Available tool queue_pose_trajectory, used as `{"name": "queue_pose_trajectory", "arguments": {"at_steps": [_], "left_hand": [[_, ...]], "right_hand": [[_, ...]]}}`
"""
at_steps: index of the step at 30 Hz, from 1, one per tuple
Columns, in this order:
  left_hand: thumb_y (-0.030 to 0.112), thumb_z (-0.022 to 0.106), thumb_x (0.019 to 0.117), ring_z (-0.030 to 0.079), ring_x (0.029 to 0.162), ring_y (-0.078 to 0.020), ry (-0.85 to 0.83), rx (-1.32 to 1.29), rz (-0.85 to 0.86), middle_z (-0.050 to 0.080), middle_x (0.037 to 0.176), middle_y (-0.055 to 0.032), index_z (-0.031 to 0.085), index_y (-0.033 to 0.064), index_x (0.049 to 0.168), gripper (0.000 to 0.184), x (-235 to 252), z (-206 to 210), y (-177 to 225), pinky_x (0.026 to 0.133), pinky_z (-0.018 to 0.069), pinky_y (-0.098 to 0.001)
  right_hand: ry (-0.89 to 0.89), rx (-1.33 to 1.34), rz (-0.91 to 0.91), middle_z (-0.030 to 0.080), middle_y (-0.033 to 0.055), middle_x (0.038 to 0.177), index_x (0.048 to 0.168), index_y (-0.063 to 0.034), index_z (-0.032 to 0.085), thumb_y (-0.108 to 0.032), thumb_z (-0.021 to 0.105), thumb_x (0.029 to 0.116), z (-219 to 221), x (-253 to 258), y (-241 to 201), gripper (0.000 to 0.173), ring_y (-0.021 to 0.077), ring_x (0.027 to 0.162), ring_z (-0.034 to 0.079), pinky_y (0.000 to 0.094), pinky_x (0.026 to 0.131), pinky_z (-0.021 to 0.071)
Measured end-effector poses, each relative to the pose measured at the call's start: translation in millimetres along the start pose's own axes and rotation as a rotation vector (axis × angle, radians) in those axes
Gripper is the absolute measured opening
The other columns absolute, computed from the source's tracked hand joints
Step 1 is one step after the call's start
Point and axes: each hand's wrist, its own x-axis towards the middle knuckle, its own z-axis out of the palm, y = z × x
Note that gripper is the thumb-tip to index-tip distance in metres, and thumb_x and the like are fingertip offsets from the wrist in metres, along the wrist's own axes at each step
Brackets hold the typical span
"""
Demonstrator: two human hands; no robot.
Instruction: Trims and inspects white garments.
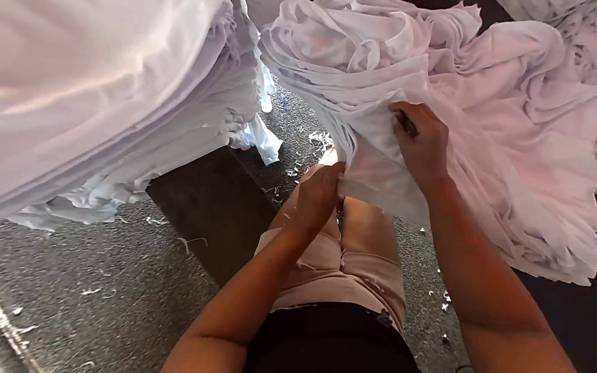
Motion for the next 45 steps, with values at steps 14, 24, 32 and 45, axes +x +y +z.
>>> {"name": "queue_pose_trajectory", "arguments": {"at_steps": [14,24,32,45], "left_hand": [[-0.002,0.059,0.0959,0.074,0.078,-0.0283,-0.147,-0.123,0.08,0.074,0.091,-0.0182,0.072,-0.0047,0.119,0.026,-9,-37,-4,0.073,0.0605,-0.0404],[0.004,0.068,0.0913,0.066,0.099,-0.0147,0.035,-0.361,0.006,0.068,0.105,-0.0173,0.074,-0.0061,0.093,0.012,3,-37,3,0.089,0.0548,-0.0242],[0.007,0.066,0.091,0.064,0.106,-0.0101,-0.045,-0.546,-0.153,0.063,0.12,-0.014,0.071,-0.0055,0.089,0.013,-17,-39,-1,0.092,0.0555,-0.0258],[0.006,0.056,0.0947,0.063,0.119,-0.0087,-0.192,-0.886,-0.355,0.06,0.139,-0.0101,0.064,-0.0007,0.092,0.01,-11,-25,-3,0.095,0.0549,-0.0284]], "right_hand": [[-0.178,0.137,0.067,0.064,0.0168,0.109,0.126,0.0025,0.063,-0.007,0.064,0.0982,-23,-43,-24,0.03,0.0122,0.071,0.056,0.0235,0.06,0.0485],[-0.519,0.579,0.308,0.064,-0.0026,0.088,0.121,-0.0008,0.066,-0.024,0.067,0.097,-26,-79,-61,0.034,-0.0047,0.071,0.055,0.0119,0.064,0.0479],[-0.676,0.846,0.734,0.06,-0.0056,0.082,0.116,-0.0023,0.064,-0.018,0.048,0.1078,-1,-96,-67,0.024,-0.0028,0.06,0.05,0.0122,0.054,0.0431],[-0.488,0.835,0.774,0.057,-0.0049,0.071,0.103,0.0003,0.068,-0.009,0.052,0.1059,17,-86,-76,0.019,-0.0031,0.055,0.048,0.0121,0.052,0.0406]]}}
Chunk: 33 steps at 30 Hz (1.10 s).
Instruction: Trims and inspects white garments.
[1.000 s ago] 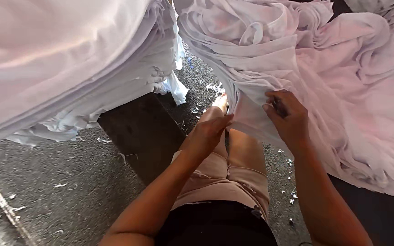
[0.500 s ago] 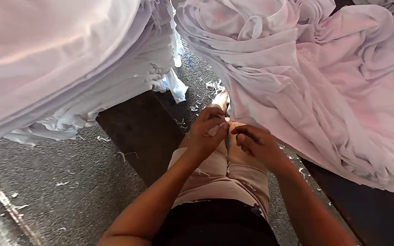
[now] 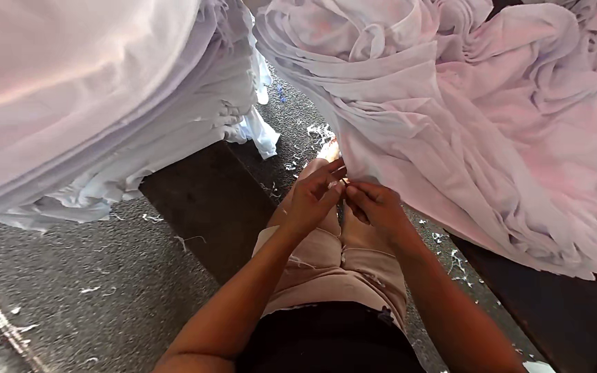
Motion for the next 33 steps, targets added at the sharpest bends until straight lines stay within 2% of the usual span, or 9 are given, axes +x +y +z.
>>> {"name": "queue_pose_trajectory", "arguments": {"at_steps": [4,7,9,12,16,19,23,29,33], "left_hand": [[0.004,0.05,0.0972,0.067,0.104,-0.0124,0.12,-0.361,-0.252,0.063,0.124,-0.0019,0.045,0.0091,0.125,0.028,6,24,-17,0.092,0.0568,-0.0354],[0.005,0.049,0.1008,0.069,0.099,-0.0168,0.109,-0.499,-0.354,0.066,0.113,-0.0067,0.041,0.0025,0.138,0.038,8,49,-19,0.092,0.058,-0.0385],[0.006,0.052,0.1014,0.07,0.098,-0.0161,0.034,-0.453,-0.402,0.068,0.11,-0.0081,0.048,-0.0038,0.133,0.033,9,66,-16,0.092,0.0584,-0.0364],[0.003,0.057,0.1018,0.069,0.087,-0.0117,-0.022,-0.404,-0.492,0.067,0.095,-0.006,0.051,-0.006,0.121,0.022,14,87,-8,0.083,0.059,-0.03],[0.006,0.055,0.1041,0.062,0.066,-0.0034,-0.081,-0.297,-0.495,0.065,0.075,0.0018,0.064,-0.0007,0.093,0.016,10,89,0,0.067,0.0541,-0.0198],[0.009,0.057,0.1033,0.061,0.069,-0.0004,-0.154,-0.128,-0.428,0.065,0.077,0.0049,0.07,-0.0002,0.098,0.016,-1,72,8,0.069,0.0527,-0.0181],[0.01,0.059,0.1019,0.062,0.071,0.001,-0.156,-0.078,-0.383,0.066,0.078,0.008,0.071,0.0025,0.099,0.014,-15,56,12,0.071,0.0533,-0.0176],[0.008,0.06,0.1008,0.063,0.072,0.0025,-0.191,-0.066,-0.266,0.068,0.079,0.0065,0.071,-0.0005,0.098,0.014,-14,66,13,0.072,0.0543,-0.016],[0.019,0.054,0.1062,0.066,0.09,-0.0063,-0.37,0.171,-0.418,0.072,0.098,-0.0072,0.072,-0.0039,0.105,0.029,-7,63,0,0.087,0.0533,-0.0258]], "right_hand": [[0.077,-0.197,-0.119,0.065,-0.0023,0.081,0.111,-0.001,0.07,-0.013,0.054,0.1044,-35,-6,-6,0.021,-0.0015,0.059,0.051,0.016,0.055,0.0457],[0.175,-0.244,-0.162,0.069,-0.0011,0.094,0.12,-0.0024,0.068,-0.015,0.052,0.1052,-70,-15,-21,0.025,-0.0026,0.059,0.054,0.0148,0.054,0.0475],[0.235,-0.212,-0.166,0.068,-0.0033,0.088,0.122,-0.0047,0.068,-0.016,0.051,0.1052,-87,-20,-26,0.026,-0.0018,0.055,0.052,0.0141,0.05,0.0458],[0.285,-0.254,-0.195,0.072,-0.001,0.1,0.118,-0.0032,0.067,-0.015,0.053,0.1049,-96,-24,-20,0.023,-0.0031,0.057,0.054,0.013,0.052,0.0471],[0.245,-0.535,-0.255,0.069,0.0056,0.095,0.117,0.0026,0.067,-0.018,0.057,0.1032,-91,-42,-1,0.027,0.0017,0.07,0.059,0.0188,0.065,0.0515],[0.217,-0.794,-0.305,0.072,0.0122,0.096,0.114,0.001,0.072,-0.025,0.057,0.1037,-84,-65,11,0.032,0.0132,0.08,0.067,0.0284,0.073,0.0568],[0.368,-1.039,-0.447,0.073,0.0195,0.099,0.111,0.0031,0.072,-0.023,0.061,0.1006,-64,-73,31,0.03,0.0306,0.079,0.073,0.0432,0.067,0.06],[0.526,-1.09,-0.6,0.073,0.0211,0.094,0.105,0.005,0.073,-0.015,0.06,0.1004,-59,-47,29,0.024,0.0351,0.079,0.073,0.0473,0.067,0.0596],[0.474,-1.02,-0.524,0.07,0.0242,0.106,0.111,0.007,0.07,-0.012,0.059,0.1029,-97,-28,1,0.024,0.0374,0.087,0.071,0.0548,0.072,0.0583]]}}
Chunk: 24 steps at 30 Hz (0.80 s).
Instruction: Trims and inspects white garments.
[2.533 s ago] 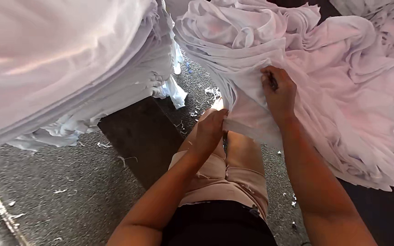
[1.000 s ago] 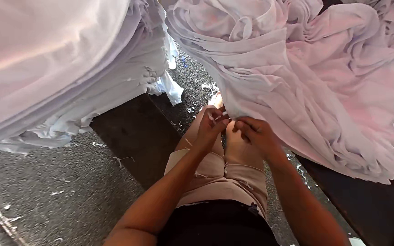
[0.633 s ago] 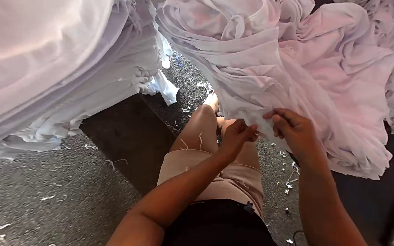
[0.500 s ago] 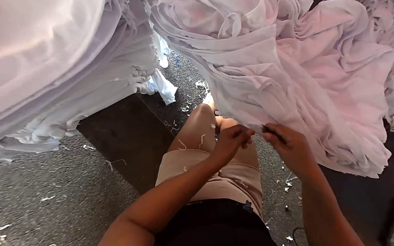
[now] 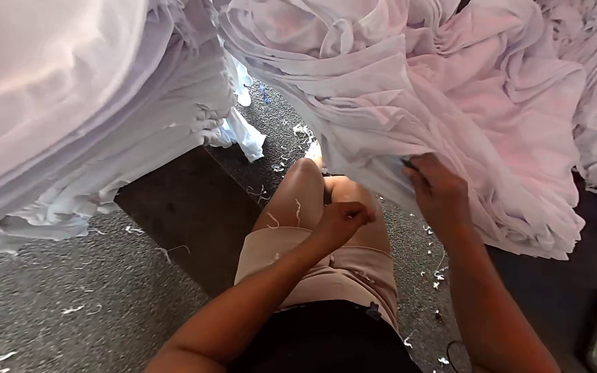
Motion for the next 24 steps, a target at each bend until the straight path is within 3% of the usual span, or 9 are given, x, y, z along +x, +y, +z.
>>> {"name": "queue_pose_trajectory", "arguments": {"at_steps": [2,4,5,7,9,11,12,18,24], "left_hand": [[0.025,0.054,0.1064,0.065,0.101,-0.0128,-0.015,-0.015,-0.097,0.068,0.113,-0.0142,0.065,-0.0061,0.121,0.036,6,6,-2,0.093,0.0514,-0.0312],[0.022,0.061,0.1029,0.064,0.115,-0.0203,0.01,-0.229,-0.143,0.06,0.132,-0.0222,0.043,-0.0082,0.145,0.055,17,20,4,0.099,0.0532,-0.0355],[0.018,0.064,0.1011,0.063,0.117,-0.0221,0.02,-0.363,-0.158,0.056,0.137,-0.0231,0.033,-0.0051,0.151,0.063,24,29,10,0.098,0.0537,-0.037],[0.011,0.064,0.1007,0.064,0.112,-0.021,0.02,-0.582,-0.174,0.053,0.137,-0.0193,0.027,0.002,0.153,0.065,36,44,22,0.091,0.0576,-0.0367],[0.01,0.059,0.1037,0.067,0.089,-0.015,0.031,-0.593,-0.19,0.06,0.116,-0.0142,0.038,-0.0021,0.142,0.046,40,54,29,0.075,0.0593,-0.0304],[0.015,0.051,0.1077,0.054,0.063,-0.0044,0.035,-0.384,-0.167,0.057,0.083,-0.003,0.055,-0.0061,0.114,0.023,33,57,23,0.06,0.0479,-0.0207],[0.017,0.047,0.1092,0.049,0.06,-0.0017,0.014,-0.27,-0.132,0.055,0.076,0.0008,0.059,-0.0046,0.107,0.024,26,53,20,0.058,0.0434,-0.0185],[0.013,0.049,0.1068,0.047,0.063,0.004,0.015,-0.023,0.128,0.056,0.072,0.0038,0.07,-0.0043,0.103,0.028,-19,30,-7,0.062,0.0407,-0.0137],[0.008,0.05,0.1034,0.048,0.064,0.0024,0.052,0.1,0.272,0.06,0.073,-0.0019,0.071,-0.0063,0.101,0.026,-34,20,-10,0.063,0.0412,-0.0131]], "right_hand": [[0.002,0.063,-0.014,0.07,0.0225,0.106,0.111,0.0062,0.07,-0.011,0.059,0.1029,-4,13,12,0.022,0.0331,0.088,0.071,0.0497,0.077,0.058],[0.022,0.116,-0.017,0.071,0.0224,0.111,0.114,0.0059,0.07,-0.009,0.059,0.1026,-3,19,18,0.022,0.0314,0.097,0.071,0.0464,0.087,0.0577],[0.025,0.136,-0.018,0.071,0.0219,0.112,0.115,0.0057,0.07,-0.009,0.058,0.1027,-2,21,18,0.022,0.03,0.099,0.071,0.0447,0.089,0.0573],[0.017,0.156,-0.011,0.07,0.0207,0.114,0.116,0.005,0.07,-0.01,0.058,0.1031,-3,21,17,0.023,0.0274,0.102,0.07,0.0422,0.091,0.0568],[-0.007,0.154,-0.003,0.07,0.0203,0.113,0.115,0.0052,0.07,-0.009,0.059,0.1026,-5,17,15,0.021,0.0267,0.1,0.069,0.0413,0.089,0.0568],[-0.051,0.134,-0.013,0.069,0.0216,0.114,0.112,0.0065,0.07,-0.008,0.06,0.101,-9,9,15,0.021,0.0287,0.098,0.07,0.043,0.086,0.0578],[-0.083,0.131,-0.017,0.068,0.0226,0.119,0.112,0.0069,0.07,-0.009,0.061,0.1006,-12,4,15,0.021,0.0298,0.101,0.07,0.0443,0.087,0.0582],[-0.202,0.093,-0.125,0.063,0.0223,0.132,0.113,0.0047,0.07,-0.018,0.063,0.0994,-19,-20,22,0.027,0.034,0.112,0.068,0.0491,0.092,0.057],[-0.219,-0.105,-0.223,0.07,0.0228,0.099,0.108,0.0038,0.072,-0.02,0.06,0.1003,-26,-44,16,0.028,0.0407,0.092,0.071,0.0534,0.079,0.0583]]}}
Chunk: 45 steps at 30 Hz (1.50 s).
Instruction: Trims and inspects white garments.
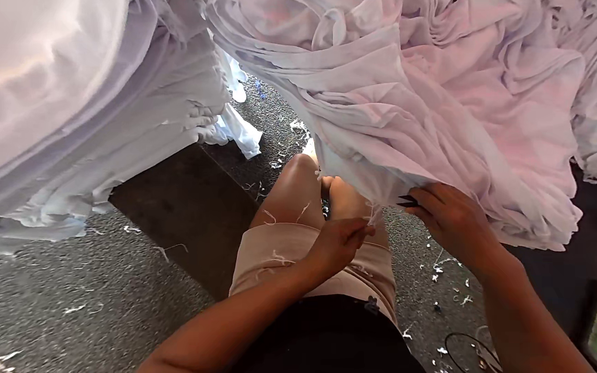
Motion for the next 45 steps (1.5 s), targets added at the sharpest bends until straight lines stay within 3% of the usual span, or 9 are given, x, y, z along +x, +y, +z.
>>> {"name": "queue_pose_trajectory", "arguments": {"at_steps": [10,19,22,24,27,33,37,42,45], "left_hand": [[0.006,0.051,0.1019,0.055,0.067,-0.0042,0.007,0.112,0.108,0.065,0.076,-0.0085,0.072,-0.0061,0.098,0.025,2,3,2,0.066,0.0462,-0.0172],[0.003,0.05,0.1,0.06,0.071,-0.0106,-0.025,0.158,0.133,0.068,0.082,-0.0125,0.072,-0.0065,0.099,0.023,8,5,2,0.07,0.0503,-0.0229],[0.004,0.049,0.1031,0.069,0.097,-0.0333,-0.384,0.336,-0.081,0.071,0.103,-0.0226,0.071,-0.007,0.11,0.026,17,-4,8,0.092,0.0525,-0.0477],[0.018,0.055,0.1053,0.061,0.119,-0.0419,-0.601,0.503,-0.243,0.067,0.121,-0.0255,0.072,-0.0047,0.112,0.03,23,-7,3,0.104,0.0448,-0.0574],[0.043,0.061,0.1013,0.046,0.138,-0.0438,-0.494,0.537,-0.334,0.054,0.144,-0.0257,0.071,-0.0029,0.12,0.051,26,-10,2,0.114,0.034,-0.0599],[0.017,0.064,0.1004,0.068,0.1,-0.0278,0.277,0.181,-0.163,0.067,0.114,-0.0208,0.063,-0.0072,0.122,0.032,51,-16,5,0.088,0.0566,-0.0426],[0.019,0.061,0.1036,0.069,0.078,-0.0171,0.364,-0.042,-0.161,0.067,0.105,-0.0149,0.055,-0.0037,0.129,0.035,78,-20,20,0.07,0.0593,-0.0337],[0.024,0.066,0.1002,0.064,0.069,-0.011,0.475,-0.077,-0.185,0.069,0.085,-0.0085,0.065,-0.0039,0.111,0.03,115,-34,38,0.068,0.0561,-0.0321],[0.02,0.066,0.0978,0.064,0.069,-0.0123,0.487,0.034,-0.073,0.069,0.082,-0.0093,0.068,-0.0041,0.105,0.025,129,-59,55,0.069,0.0551,-0.0347]], "right_hand": [[0.084,-0.18,-0.06,0.071,0.0187,0.086,0.1,0.002,0.074,-0.009,0.061,0.0989,22,6,-16,0.017,0.0361,0.08,0.071,0.0465,0.072,0.0579],[0.018,-0.139,-0.119,0.071,0.0185,0.091,0.1,0.0006,0.073,-0.009,0.063,0.0972,21,16,-28,0.015,0.0356,0.084,0.072,0.0459,0.072,0.058],[-0.037,-0.08,-0.035,0.071,0.023,0.11,0.105,0.0013,0.073,-0.006,0.065,0.097,5,29,-10,0.014,0.0408,0.096,0.072,0.0548,0.08,0.0583],[-0.039,0.019,0.002,0.069,0.0243,0.118,0.106,0.0033,0.073,-0.009,0.064,0.0979,-9,40,5,0.017,0.0414,0.098,0.071,0.0569,0.08,0.0579],[0.011,0.175,0.03,0.069,0.0196,0.124,0.11,0.0036,0.072,-0.01,0.06,0.1009,-12,46,25,0.021,0.0328,0.105,0.071,0.0482,0.087,0.0589],[0.064,0.333,0.117,0.067,0.0211,0.127,0.113,0.0045,0.071,-0.01,0.058,0.1028,-15,57,31,0.022,0.027,0.111,0.069,0.0377,0.094,0.0569],[0.072,0.37,0.076,0.064,0.0203,0.134,0.111,0.0036,0.072,-0.009,0.059,0.1019,-16,69,34,0.02,0.0183,0.096,0.07,0.029,0.083,0.0577],[-0.022,0.483,0.226,0.053,0.0187,0.149,0.123,0.0014,0.068,-0.017,0.057,0.1043,-22,98,57,0.029,0.0088,0.08,0.064,0.0251,0.068,0.0537],[0.16,0.452,0.177,0.058,0.0197,0.13,0.116,0.006,0.065,-0.021,0.06,0.1023,-28,101,40,0.031,0.01,0.08,0.057,0.0228,0.066,0.0489]]}}
